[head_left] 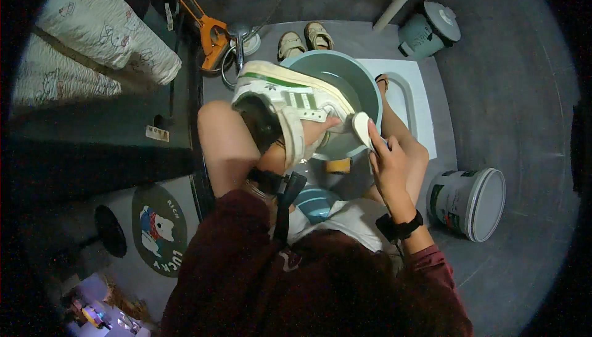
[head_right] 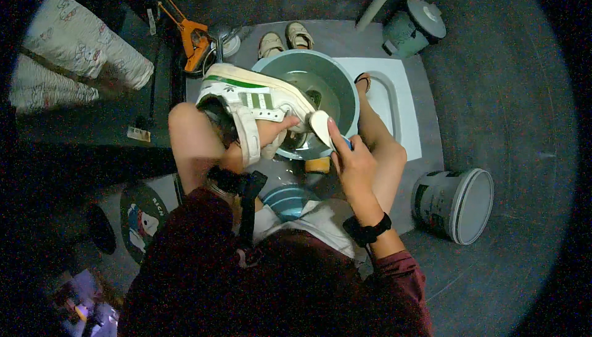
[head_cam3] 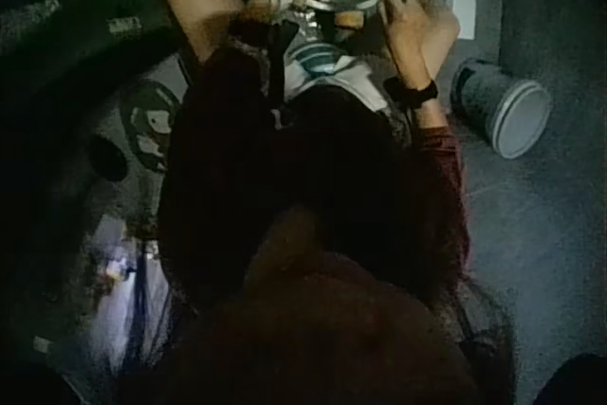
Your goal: The person washes shoes in a bucket of water using a brush, scrubbing the sides and soles of the footwear.
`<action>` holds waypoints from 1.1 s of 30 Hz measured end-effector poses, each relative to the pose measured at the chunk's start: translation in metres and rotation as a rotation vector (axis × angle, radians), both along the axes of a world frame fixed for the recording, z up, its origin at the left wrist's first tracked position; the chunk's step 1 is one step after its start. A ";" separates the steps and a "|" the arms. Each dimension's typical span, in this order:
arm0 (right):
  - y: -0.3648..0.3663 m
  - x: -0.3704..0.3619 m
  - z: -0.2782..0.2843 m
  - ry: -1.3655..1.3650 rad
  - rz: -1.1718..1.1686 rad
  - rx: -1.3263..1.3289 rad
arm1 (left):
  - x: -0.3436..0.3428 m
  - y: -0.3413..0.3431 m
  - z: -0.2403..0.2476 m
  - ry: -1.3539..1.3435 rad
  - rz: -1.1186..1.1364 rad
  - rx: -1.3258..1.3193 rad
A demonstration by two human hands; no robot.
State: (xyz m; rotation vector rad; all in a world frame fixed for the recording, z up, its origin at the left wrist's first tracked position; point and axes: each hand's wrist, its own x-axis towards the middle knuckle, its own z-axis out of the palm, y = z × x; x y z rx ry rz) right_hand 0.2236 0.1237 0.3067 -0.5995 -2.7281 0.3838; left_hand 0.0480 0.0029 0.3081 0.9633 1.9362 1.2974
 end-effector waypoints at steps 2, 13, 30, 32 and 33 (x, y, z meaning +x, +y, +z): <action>-0.013 -0.026 0.012 0.020 0.030 0.036 | 0.002 0.002 -0.025 0.121 0.013 -0.021; 0.021 -0.048 0.000 -0.004 0.346 0.084 | -0.013 0.006 -0.031 0.284 0.032 -0.071; 0.020 -0.066 -0.024 0.325 -0.040 -0.600 | -0.014 -0.001 -0.032 0.134 -0.076 -0.094; 0.016 -0.073 -0.022 0.345 -0.128 -0.838 | -0.016 -0.003 -0.032 0.104 -0.068 -0.007; 0.013 -0.072 -0.016 0.284 -0.136 -0.983 | -0.016 -0.001 -0.032 0.018 -0.042 0.090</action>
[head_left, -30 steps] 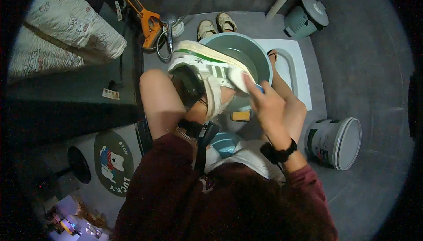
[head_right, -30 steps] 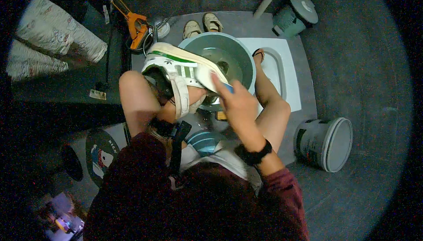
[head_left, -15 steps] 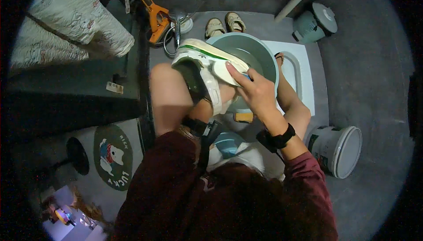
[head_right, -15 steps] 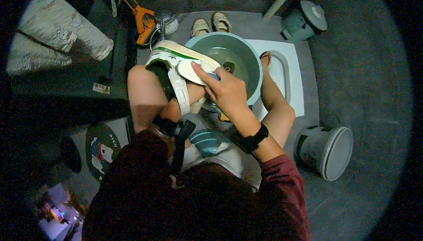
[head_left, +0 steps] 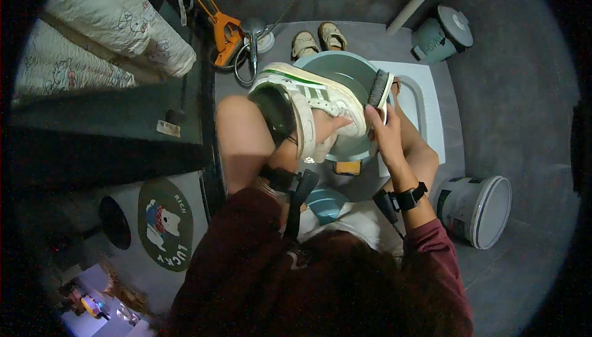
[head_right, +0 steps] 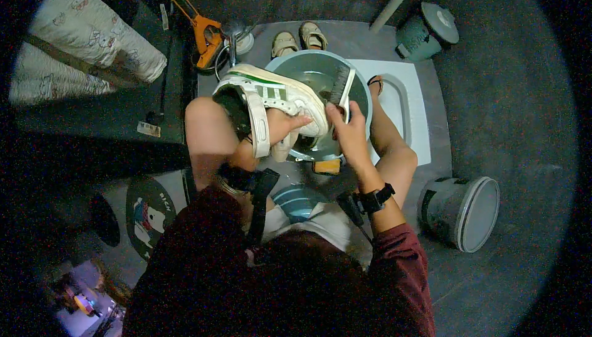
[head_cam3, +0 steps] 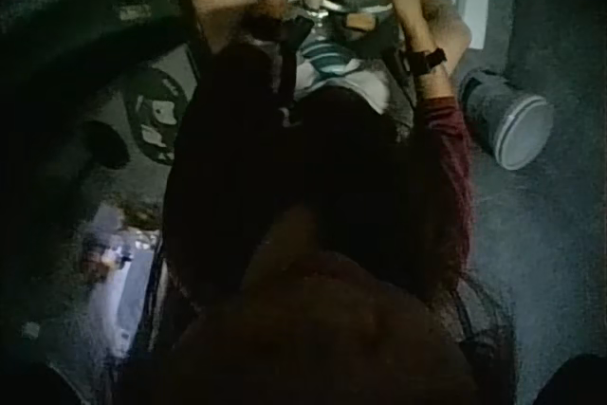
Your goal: The person washes shoes in a bucket of water using a brush, scrubbing the sides and soles of the footwear.
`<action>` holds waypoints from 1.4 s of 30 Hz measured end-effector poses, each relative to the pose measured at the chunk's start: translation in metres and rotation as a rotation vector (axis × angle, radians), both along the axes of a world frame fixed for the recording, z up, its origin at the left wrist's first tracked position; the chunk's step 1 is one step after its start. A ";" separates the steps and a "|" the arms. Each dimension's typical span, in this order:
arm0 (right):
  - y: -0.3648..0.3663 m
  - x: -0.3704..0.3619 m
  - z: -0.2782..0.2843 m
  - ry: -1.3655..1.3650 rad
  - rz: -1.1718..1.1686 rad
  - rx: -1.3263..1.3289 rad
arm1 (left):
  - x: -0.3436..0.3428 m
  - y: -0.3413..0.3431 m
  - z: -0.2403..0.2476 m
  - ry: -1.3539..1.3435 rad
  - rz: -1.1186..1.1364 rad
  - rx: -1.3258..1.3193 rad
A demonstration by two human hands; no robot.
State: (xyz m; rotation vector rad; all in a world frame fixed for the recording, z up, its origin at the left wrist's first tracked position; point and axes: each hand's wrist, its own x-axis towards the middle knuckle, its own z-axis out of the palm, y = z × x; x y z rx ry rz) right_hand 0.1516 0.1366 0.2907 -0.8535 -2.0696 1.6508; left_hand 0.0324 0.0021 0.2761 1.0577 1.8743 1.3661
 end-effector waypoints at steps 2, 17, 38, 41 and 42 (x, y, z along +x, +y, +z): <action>-0.007 0.003 -0.002 0.027 0.074 -0.119 | 0.001 0.004 -0.005 -0.220 0.062 0.174; 0.016 0.028 -0.025 0.059 -0.346 -0.188 | -0.001 -0.005 0.004 -1.077 -0.099 0.282; -0.080 0.057 -0.161 -0.237 -0.235 -0.723 | 0.023 -0.008 -0.081 -1.430 0.633 0.469; -0.056 0.056 -0.160 -0.223 -0.251 0.153 | 0.029 -0.014 -0.104 -1.451 0.651 0.664; -0.045 0.054 -0.148 -0.266 -0.210 0.188 | 0.031 -0.017 -0.100 -1.462 0.585 0.716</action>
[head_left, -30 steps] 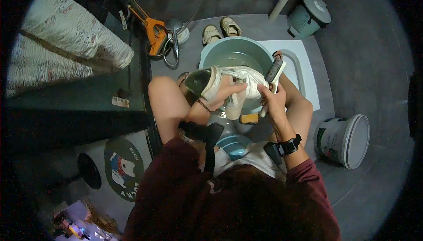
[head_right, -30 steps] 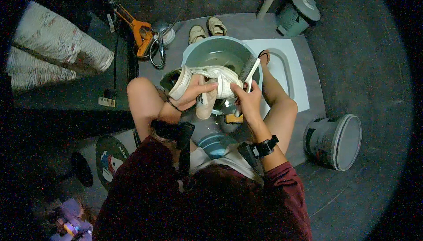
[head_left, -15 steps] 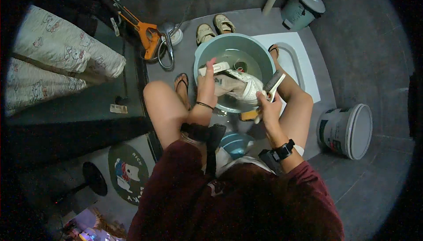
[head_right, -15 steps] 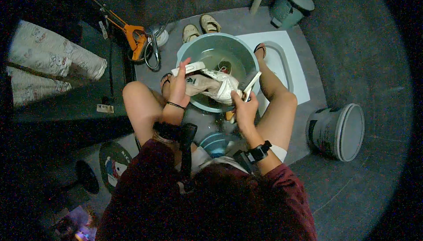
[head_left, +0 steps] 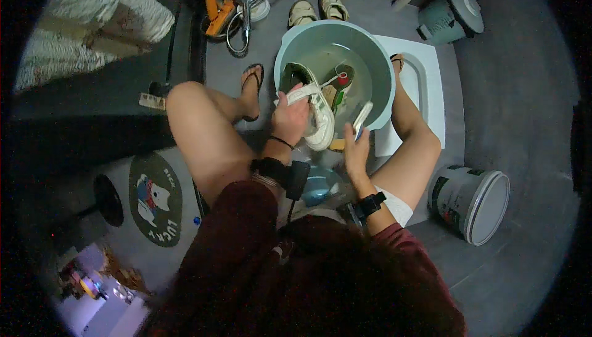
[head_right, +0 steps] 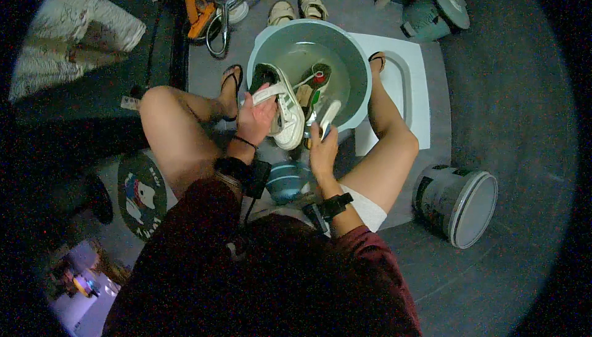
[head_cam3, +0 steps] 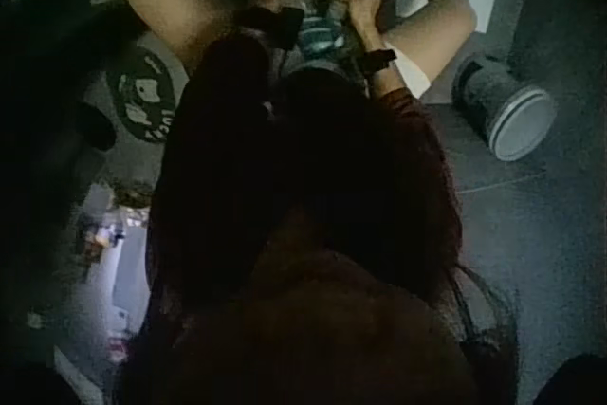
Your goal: The person washes shoes in a bucket of water using a brush, scrubbing the sides and soles of the footwear.
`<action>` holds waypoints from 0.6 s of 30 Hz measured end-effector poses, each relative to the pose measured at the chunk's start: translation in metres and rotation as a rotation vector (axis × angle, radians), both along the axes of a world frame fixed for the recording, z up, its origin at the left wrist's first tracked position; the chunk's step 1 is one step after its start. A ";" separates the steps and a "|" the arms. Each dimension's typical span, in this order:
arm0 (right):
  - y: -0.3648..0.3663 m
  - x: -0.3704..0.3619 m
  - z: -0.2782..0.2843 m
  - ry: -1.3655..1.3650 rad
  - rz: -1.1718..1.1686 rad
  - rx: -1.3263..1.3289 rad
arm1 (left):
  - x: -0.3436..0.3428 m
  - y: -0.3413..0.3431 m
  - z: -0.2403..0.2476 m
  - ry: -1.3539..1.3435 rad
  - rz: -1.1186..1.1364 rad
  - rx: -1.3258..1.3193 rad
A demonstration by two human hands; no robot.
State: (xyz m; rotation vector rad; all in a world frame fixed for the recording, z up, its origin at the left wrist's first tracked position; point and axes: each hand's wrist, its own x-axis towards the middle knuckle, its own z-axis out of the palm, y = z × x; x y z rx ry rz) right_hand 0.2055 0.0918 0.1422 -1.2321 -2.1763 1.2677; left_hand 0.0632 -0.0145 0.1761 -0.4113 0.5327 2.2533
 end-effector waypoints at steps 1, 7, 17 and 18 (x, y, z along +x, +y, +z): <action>0.005 -0.008 0.022 -0.041 0.055 0.018 | 0.000 -0.006 -0.006 -0.007 0.027 -0.006; -0.012 -0.066 0.077 0.108 0.550 0.488 | -0.001 -0.012 -0.031 0.902 -0.075 -0.495; -0.038 -0.078 0.057 -0.077 0.695 0.672 | 0.000 0.000 -0.033 0.059 0.153 0.072; -0.030 -0.079 0.051 -0.140 0.632 0.644 | 0.000 -0.003 -0.018 -0.061 0.156 0.018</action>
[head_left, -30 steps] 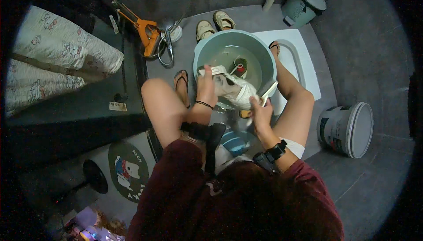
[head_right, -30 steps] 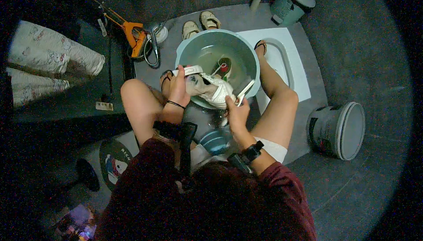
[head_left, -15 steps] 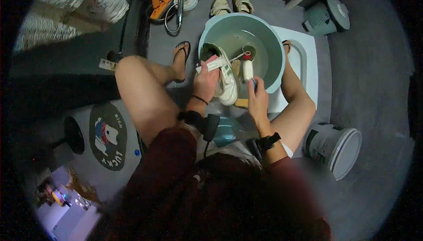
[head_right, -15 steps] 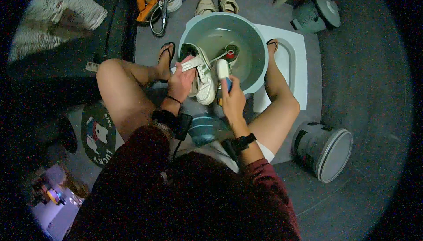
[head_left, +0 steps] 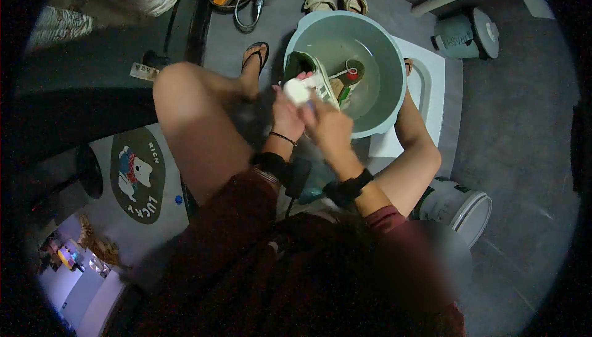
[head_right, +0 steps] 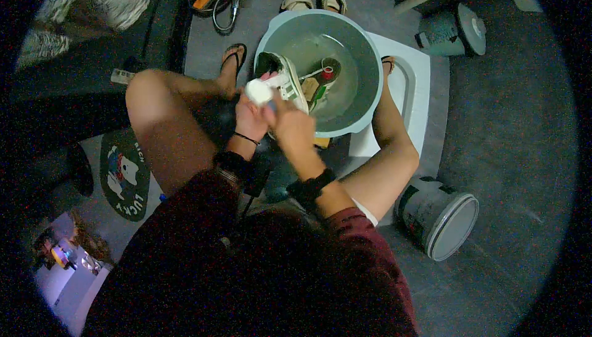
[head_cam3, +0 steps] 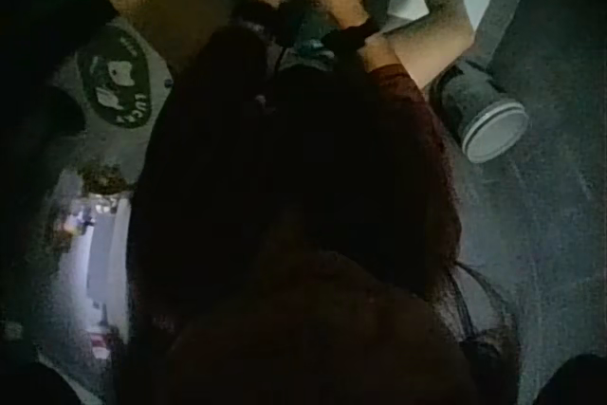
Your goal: The person washes shoes in a bucket of water using a brush, scrubbing the sides and soles of the footwear.
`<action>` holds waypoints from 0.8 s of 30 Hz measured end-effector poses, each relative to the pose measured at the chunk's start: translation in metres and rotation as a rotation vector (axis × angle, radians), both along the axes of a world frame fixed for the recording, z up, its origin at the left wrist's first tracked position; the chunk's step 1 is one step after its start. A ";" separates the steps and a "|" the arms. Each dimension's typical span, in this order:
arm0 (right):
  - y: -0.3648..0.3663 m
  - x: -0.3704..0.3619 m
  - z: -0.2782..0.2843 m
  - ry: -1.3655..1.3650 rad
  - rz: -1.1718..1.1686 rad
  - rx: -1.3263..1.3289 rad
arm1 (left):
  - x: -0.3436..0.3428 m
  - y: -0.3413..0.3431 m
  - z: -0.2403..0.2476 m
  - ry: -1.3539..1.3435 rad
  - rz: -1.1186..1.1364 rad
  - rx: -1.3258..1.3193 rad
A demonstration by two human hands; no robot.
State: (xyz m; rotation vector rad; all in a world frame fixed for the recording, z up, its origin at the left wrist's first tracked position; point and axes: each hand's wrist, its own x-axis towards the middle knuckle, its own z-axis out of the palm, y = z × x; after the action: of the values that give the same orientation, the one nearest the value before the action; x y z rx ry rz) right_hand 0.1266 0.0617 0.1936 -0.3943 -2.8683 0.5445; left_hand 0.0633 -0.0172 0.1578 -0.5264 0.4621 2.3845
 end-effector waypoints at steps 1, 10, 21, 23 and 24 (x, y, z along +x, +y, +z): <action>0.011 -0.005 -0.001 -0.041 -0.073 -0.007 | -0.001 -0.002 0.012 -0.123 0.007 -0.045; 0.006 -0.016 0.017 -0.166 -0.101 -0.068 | -0.002 -0.002 0.005 -0.026 0.068 -0.034; 0.006 -0.018 0.006 -0.168 -0.050 -0.001 | -0.003 0.000 0.002 -0.282 0.078 -0.110; -0.009 -0.018 0.005 -0.203 0.058 0.111 | -0.006 -0.002 -0.019 -0.027 0.127 -0.049; -0.020 -0.017 0.006 0.100 0.173 0.159 | -0.004 -0.005 -0.024 0.121 0.050 0.048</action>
State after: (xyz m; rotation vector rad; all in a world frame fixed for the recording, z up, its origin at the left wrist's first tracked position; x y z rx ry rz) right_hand 0.1099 0.0422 0.2000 -0.0909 -2.8380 0.3487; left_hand 0.0595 -0.0220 0.1333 -0.3775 0.4481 2.4789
